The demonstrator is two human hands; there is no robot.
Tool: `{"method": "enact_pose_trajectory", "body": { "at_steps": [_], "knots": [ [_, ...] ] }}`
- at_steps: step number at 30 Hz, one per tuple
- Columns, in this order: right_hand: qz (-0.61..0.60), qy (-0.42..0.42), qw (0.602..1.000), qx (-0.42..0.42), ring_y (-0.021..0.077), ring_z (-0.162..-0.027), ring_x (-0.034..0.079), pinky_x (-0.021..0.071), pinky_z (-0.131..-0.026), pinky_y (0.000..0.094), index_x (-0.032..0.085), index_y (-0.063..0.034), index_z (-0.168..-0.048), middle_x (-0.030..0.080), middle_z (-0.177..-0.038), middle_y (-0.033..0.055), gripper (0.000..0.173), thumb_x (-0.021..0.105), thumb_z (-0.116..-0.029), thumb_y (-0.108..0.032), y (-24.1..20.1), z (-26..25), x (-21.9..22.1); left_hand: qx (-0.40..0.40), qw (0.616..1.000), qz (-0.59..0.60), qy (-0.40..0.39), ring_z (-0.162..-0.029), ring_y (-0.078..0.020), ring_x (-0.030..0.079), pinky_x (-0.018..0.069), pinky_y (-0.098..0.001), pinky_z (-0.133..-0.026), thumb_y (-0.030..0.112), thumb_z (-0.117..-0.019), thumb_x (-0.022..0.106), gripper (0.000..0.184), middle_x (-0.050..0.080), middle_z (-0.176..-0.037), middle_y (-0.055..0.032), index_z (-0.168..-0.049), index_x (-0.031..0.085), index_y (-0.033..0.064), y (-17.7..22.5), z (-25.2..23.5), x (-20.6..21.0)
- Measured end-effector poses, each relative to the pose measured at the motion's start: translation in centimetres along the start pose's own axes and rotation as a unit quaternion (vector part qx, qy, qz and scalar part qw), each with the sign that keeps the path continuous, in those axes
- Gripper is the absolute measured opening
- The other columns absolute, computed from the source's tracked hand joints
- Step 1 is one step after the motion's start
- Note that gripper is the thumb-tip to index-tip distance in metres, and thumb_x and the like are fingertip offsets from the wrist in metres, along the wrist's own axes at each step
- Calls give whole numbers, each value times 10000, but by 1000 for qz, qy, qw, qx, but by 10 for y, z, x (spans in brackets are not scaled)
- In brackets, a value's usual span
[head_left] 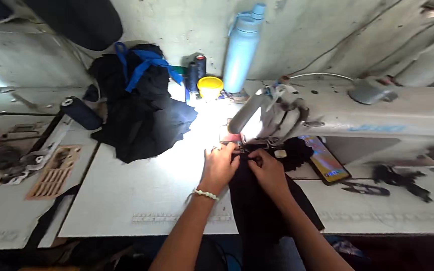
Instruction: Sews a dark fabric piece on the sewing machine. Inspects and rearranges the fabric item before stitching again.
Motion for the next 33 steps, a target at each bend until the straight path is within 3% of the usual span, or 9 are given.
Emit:
{"method": "enact_pose_trajectory", "body": {
  "at_steps": [8, 13, 18, 22, 25, 29, 33],
  "knots": [
    [-9, -24, 998, 52, 317, -892, 669, 510, -835, 486, 722, 9, -1167, 720, -981, 196, 297, 689, -988, -225, 0, -3, 0, 47, 995, -54, 67, -960, -292, 694, 435, -598, -929, 208, -930, 682, 171, 759, -950, -48, -1040, 764, 106, 4, 0, 6],
    [48, 51, 997, -24, 393, -966, 699, 556, -839, 532, 737, 25, -1080, 706, -1059, 244, 188, 625, -939, -28, -1, -1, 2, 94, 987, -88, 96, -892, -286, 692, 461, -563, -865, 139, -912, 691, 115, 731, -861, -50, -964, 793, 139, 9, -1, 7],
    [56, 103, 990, -81, 381, -885, 704, 576, -782, 497, 730, 38, -1138, 706, -1022, 246, 261, 613, -905, 23, 1, 5, 8, 80, 990, -71, 91, -878, -281, 693, 469, -554, -841, 138, -913, 697, 117, 727, -860, -54, -966, 801, 145, 3, -1, 7],
    [43, 136, 982, -124, 342, -841, 708, 588, -732, 445, 776, 4, -1033, 707, -951, 210, 221, 612, -885, 7, 1, 8, 8, 75, 992, -62, 83, -971, -264, 705, 466, -565, -869, 135, -927, 688, 131, 764, -992, -34, -980, 806, 155, 1, -1, 8],
    [10, 71, 994, -84, 372, -987, 705, 561, -855, 508, 752, 10, -1083, 722, -1062, 227, 221, 603, -948, -81, 4, 0, 7, 60, 995, -40, 75, -972, -276, 706, 465, -581, -849, 143, -940, 687, 125, 763, -983, -48, -985, 803, 136, -1, -2, 8],
    [32, -53, 998, 17, 343, -913, 670, 520, -850, 511, 688, -9, -1237, 709, -1008, 201, 351, 684, -990, -258, 1, -10, 8, 40, 997, -23, 66, -950, -281, 713, 469, -596, -853, 143, -944, 691, 118, 759, -955, -68, -985, 796, 110, -3, -3, 6],
    [75, -8, 997, 19, 414, -966, 699, 519, -854, 586, 731, -17, -1148, 734, -1022, 223, 240, 636, -995, -175, -4, -14, 10, 40, 997, -30, 66, -965, -280, 712, 471, -595, -871, 161, -954, 681, 131, 763, -963, -63, -997, 797, 120, -3, -2, 6]
  ]
}}
Point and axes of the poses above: each hand's wrist, its own z-axis away from the middle knuckle, its own x-axis out of the palm, y = z × x, the point moved 6 cm from there along -z, towards the middle knuckle
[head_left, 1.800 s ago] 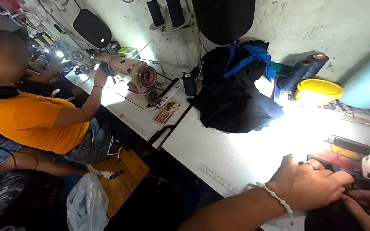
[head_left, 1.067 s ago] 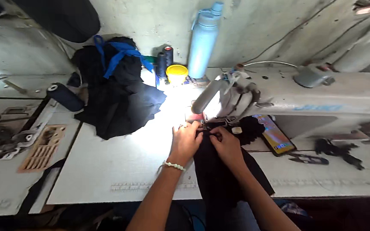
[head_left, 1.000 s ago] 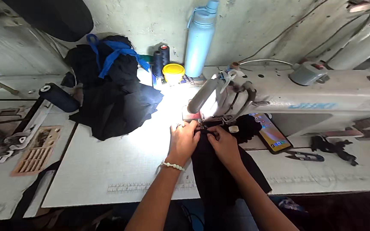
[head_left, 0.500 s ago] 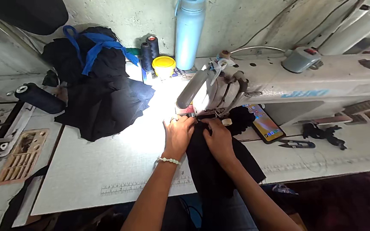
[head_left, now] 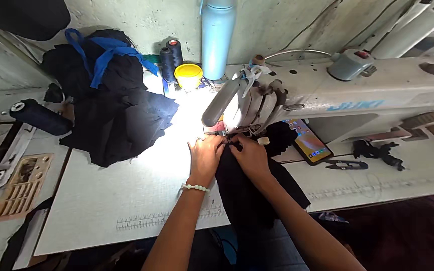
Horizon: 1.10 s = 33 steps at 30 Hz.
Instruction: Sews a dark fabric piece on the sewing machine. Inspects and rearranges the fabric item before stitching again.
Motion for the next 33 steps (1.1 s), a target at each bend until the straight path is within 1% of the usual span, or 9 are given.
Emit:
{"method": "enact_pose_trajectory", "body": {
  "at_steps": [4, 7, 12, 17, 19, 22, 24, 28, 33],
  "knots": [
    [92, 189, 960, -183, 379, -813, 742, 589, -669, 529, 773, -20, -975, 746, -891, 186, 145, 674, -871, -6, -5, 10, 4, 3, 1000, -18, -1, -966, -268, 706, 463, -584, -876, 164, -953, 687, 121, 759, -969, -46, -996, 796, 134, 1, 1, 0],
    [144, 187, 937, -257, 338, -773, 694, 568, -662, 443, 772, -12, -961, 670, -816, 162, 146, 657, -874, 2, -11, 29, 4, 3, 1000, -12, -4, -974, -257, 704, 462, -576, -878, 159, -954, 681, 123, 763, -977, -39, -991, 797, 137, 0, 0, 1],
    [109, 153, 953, -239, 319, -789, 704, 593, -708, 384, 774, 25, -1072, 686, -841, 165, 231, 645, -922, -92, -10, 56, 11, 21, 1000, -2, 5, -981, -261, 694, 457, -574, -858, 121, -933, 669, 130, 758, -978, -35, -974, 792, 129, 2, 1, 1],
    [52, 168, 960, -216, 311, -782, 709, 599, -712, 394, 770, 20, -981, 693, -829, 155, 176, 670, -896, -97, -4, 55, 12, 184, 982, -40, 31, -1083, -246, 667, 491, -489, -861, 23, -908, 615, 239, 762, -1051, 13, -976, 801, 157, 22, 11, -8],
    [49, 166, 962, -211, 317, -795, 713, 598, -720, 402, 754, 15, -945, 693, -830, 156, 146, 679, -894, -100, -2, 58, 13, 198, 978, -70, -11, -1077, -268, 670, 456, -539, -805, 29, -913, 624, 233, 760, -1029, 19, -993, 797, 163, 23, 15, -5],
    [56, 167, 960, -216, 307, -805, 705, 590, -721, 387, 767, -5, -962, 688, -833, 143, 164, 677, -907, -131, -2, 63, 13, 196, 974, -108, -44, -1152, -293, 657, 442, -633, -857, 39, -918, 615, 258, 755, -1106, 32, -1057, 788, 169, 21, 21, -7],
    [54, 164, 957, -233, 314, -845, 695, 588, -734, 385, 775, -7, -968, 689, -901, 150, 182, 666, -915, -143, -1, 65, 12, 211, 969, -119, -49, -1222, -311, 632, 445, -646, -859, 44, -922, 601, 258, 743, -1198, 37, -1065, 788, 149, 19, 24, -11],
    [47, 85, 957, -273, 357, -1035, 693, 565, -826, 465, 740, -12, -904, 674, -1334, 161, 245, 566, -977, -167, 0, 51, 7, 221, 965, -120, -72, -1293, -334, 603, 451, -687, -870, 79, -952, 577, 255, 712, -1304, 29, -1097, 777, 142, 13, 26, -13],
    [97, 50, 947, -302, 353, -1020, 695, 534, -789, 485, 733, -51, -953, 710, -1295, 110, 218, 544, -978, -156, 1, 44, 2, 208, 965, -146, -71, -1278, -374, 615, 436, -751, -855, 82, -951, 603, 244, 720, -1289, 11, -1108, 772, 160, 18, 28, -12]
  ]
}}
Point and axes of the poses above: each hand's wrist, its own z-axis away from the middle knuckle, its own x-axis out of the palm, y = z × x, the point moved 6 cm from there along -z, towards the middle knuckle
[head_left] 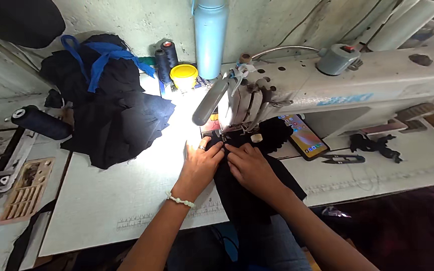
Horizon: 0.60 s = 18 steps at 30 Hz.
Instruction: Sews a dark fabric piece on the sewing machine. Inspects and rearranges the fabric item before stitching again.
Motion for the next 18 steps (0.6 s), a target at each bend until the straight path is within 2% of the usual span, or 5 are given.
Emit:
{"method": "enact_pose_trajectory", "body": {
  "at_steps": [5, 8, 11, 13, 18],
  "knots": [
    [50, 46, 998, 8, 351, -987, 703, 521, -731, 466, 729, -68, -955, 716, -1293, 99, 171, 579, -967, -149, -2, 5, 4, -27, 1000, 12, -3, -1295, -401, 600, 392, -787, -875, 80, -948, 604, 288, 706, -1323, 12, -1155, 773, 189, -3, -2, 4],
    [23, 50, 998, 27, 359, -1016, 697, 513, -765, 505, 732, -64, -970, 721, -1280, 90, 205, 548, -987, -154, 6, -1, 7, -42, 999, 33, 2, -1314, -404, 584, 373, -809, -892, 82, -950, 604, 295, 710, -1317, 10, -1171, 773, 179, -10, -6, 7],
    [-51, 37, 995, 74, 370, -1099, 676, 520, -865, 551, 752, -53, -1108, 718, -1275, 102, 240, 584, -996, -183, 18, -1, 5, -23, 999, 38, 27, -1274, -359, 604, 430, -686, -930, 62, -934, 605, 251, 746, -1214, 3, -1072, 796, 150, -12, -13, 5],
    [-59, 53, 991, 105, 397, -1062, 672, 529, -858, 558, 743, -28, -1149, 724, -1152, 165, 282, 674, -935, -198, 19, 3, 0, 4, 998, 50, 40, -1206, -308, 627, 455, -587, -884, 50, -916, 604, 212, 754, -1130, 5, -969, 792, 130, -11, -18, 4],
    [-48, 64, 985, 150, 413, -931, 675, 551, -791, 524, 736, 8, -963, 692, -938, 198, 131, 718, -875, -87, 7, 7, -6, -20, 994, 102, 38, -1113, -256, 660, 482, -508, -883, 62, -908, 615, 179, 763, -1066, -6, -941, 785, 105, -15, -20, 5]
  ]
}}
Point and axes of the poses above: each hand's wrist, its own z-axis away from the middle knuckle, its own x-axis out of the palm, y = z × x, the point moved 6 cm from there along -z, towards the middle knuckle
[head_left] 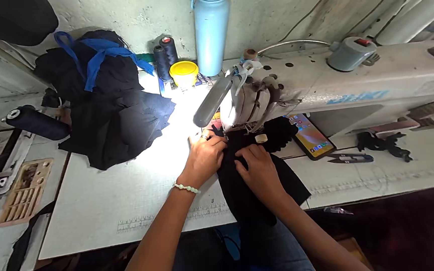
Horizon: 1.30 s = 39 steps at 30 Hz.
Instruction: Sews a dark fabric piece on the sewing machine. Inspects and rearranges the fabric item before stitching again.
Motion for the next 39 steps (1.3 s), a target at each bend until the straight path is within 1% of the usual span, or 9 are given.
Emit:
{"method": "enact_pose_trajectory", "body": {
  "at_steps": [8, 12, 14, 16, 19, 25, 28, 31, 39],
  "knots": [
    [-250, -110, 939, 210, 74, -782, 668, 530, -739, 265, 611, -1, -1200, 731, -901, 45, 195, 555, -1025, -66, 21, -18, -4, -130, 989, 59, 29, -1083, -248, 660, 428, -562, -954, 189, -989, 599, 169, 735, -1022, -45, -1053, 717, 87, -9, 5, 0],
    [-354, -154, 893, 232, 71, -684, 623, 544, -646, 231, 689, -46, -1188, 663, -884, 23, 286, 431, -1066, -64, 26, -23, 0, -93, 994, -26, 54, -982, -279, 685, 447, -569, -903, 181, -947, 654, 126, 737, -867, -37, -991, 716, 80, 0, 0, 0],
    [-297, -149, 919, 210, 63, -715, 595, 501, -646, 245, 729, -98, -1163, 676, -944, 11, 222, 547, -1040, -129, 27, -27, -4, -77, 994, -53, 57, -899, -283, 673, 451, -537, -847, 132, -919, 659, 65, 691, -757, -30, -945, 702, 90, 4, -3, -1],
    [-178, -111, 967, 143, 222, -984, 690, 538, -858, 437, 750, -83, -1170, 741, -1137, 100, 217, 657, -978, -123, 24, -34, -13, -63, 994, -66, 53, -799, -287, 667, 474, -496, -753, 112, -912, 668, 60, 663, -702, -41, -937, 718, 90, 6, -5, -2],
    [-30, -33, 997, 60, 420, -924, 709, 563, -805, 594, 764, -3, -1070, 705, -1078, 233, 161, 693, -952, -87, 23, -41, -16, -53, 996, -60, 45, -746, -287, 679, 503, -472, -682, 102, -919, 663, 99, 675, -709, -64, -923, 762, 94, 7, -7, -2],
    [-108, -84, 988, 68, 321, -923, 687, 542, -826, 528, 746, 20, -973, 704, -985, 187, 175, 702, -966, -149, 28, -45, -16, -95, 993, -38, 62, -933, -314, 686, 468, -572, -814, 166, -891, 720, 92, 722, -794, -35, -929, 799, 138, 4, -2, 2],
    [-140, -155, 972, 109, 290, -959, 668, 514, -865, 490, 736, 19, -978, 710, -987, 178, 207, 639, -1012, -160, 20, -42, -11, -102, 990, -66, 68, -880, -344, 687, 464, -618, -793, 208, -824, 789, 164, 711, -786, -56, -953, 781, 106, 11, -5, 3],
    [-161, -158, 962, 154, 126, -716, 614, 509, -700, 325, 708, -14, -1018, 697, -863, 69, 202, 594, -1046, -178, 16, -41, -10, -94, 984, -110, 101, -755, -328, 675, 472, -581, -706, 196, -748, 841, 192, 678, -740, -68, -889, 766, 90, 18, -10, 5],
    [-232, -133, 942, 204, 0, -586, 536, 455, -589, 190, 687, -37, -1051, 662, -774, -33, 255, 494, -1089, -198, 24, -16, 1, -98, 984, -80, 127, -838, -279, 668, 479, -477, -705, 115, -893, 692, 51, 683, -745, -25, -889, 741, 100, 6, -3, 6]
  ]
}}
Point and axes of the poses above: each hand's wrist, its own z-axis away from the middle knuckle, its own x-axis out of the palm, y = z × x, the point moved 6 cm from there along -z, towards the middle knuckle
